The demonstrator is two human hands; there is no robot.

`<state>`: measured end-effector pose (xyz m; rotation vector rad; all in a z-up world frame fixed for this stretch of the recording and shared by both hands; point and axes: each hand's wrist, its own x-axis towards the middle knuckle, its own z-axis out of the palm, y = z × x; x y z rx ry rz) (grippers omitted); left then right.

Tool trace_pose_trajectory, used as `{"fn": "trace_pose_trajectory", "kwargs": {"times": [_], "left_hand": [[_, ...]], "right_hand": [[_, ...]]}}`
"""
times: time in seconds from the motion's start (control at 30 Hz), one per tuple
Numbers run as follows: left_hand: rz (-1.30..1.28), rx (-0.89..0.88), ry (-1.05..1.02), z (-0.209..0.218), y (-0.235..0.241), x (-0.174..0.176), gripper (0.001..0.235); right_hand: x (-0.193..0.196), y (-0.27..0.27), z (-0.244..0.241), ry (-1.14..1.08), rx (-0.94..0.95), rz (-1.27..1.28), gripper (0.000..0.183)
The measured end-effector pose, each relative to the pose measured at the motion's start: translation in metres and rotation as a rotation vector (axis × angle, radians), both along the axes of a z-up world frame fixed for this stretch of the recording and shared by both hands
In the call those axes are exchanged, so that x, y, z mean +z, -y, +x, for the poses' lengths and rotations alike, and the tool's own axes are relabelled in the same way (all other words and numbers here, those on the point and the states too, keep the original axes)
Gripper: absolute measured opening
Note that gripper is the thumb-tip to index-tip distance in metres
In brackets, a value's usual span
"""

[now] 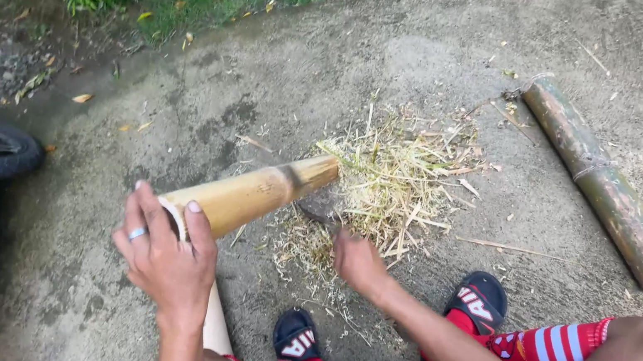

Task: The recorder uses a large knife to strip the outer layer of a bamboo stalk while sitting outdoors.

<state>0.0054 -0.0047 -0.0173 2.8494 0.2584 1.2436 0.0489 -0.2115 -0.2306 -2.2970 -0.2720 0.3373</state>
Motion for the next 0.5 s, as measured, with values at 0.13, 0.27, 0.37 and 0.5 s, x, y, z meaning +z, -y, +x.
{"fn": "trace_pose_trajectory", "kwargs": {"times": [0.13, 0.27, 0.37, 0.5], "left_hand": [[-0.021, 0.03, -0.026, 0.004, 0.006, 0.005, 0.061], [-0.032, 0.001, -0.003, 0.005, -0.004, -0.002, 0.061], [-0.037, -0.049, 0.019, 0.011, -0.014, 0.0, 0.06], [-0.116, -0.149, 0.03, 0.017, -0.014, 0.011, 0.058]], "right_hand": [[-0.031, -0.009, -0.011, 0.323, 0.029, 0.024, 0.025], [-0.063, -0.007, 0.02, 0.166, -0.066, 0.186, 0.023], [-0.033, -0.003, 0.028, -0.226, -0.151, 0.505, 0.02], [0.01, -0.014, 0.019, -0.81, -0.265, 1.247, 0.024]]}}
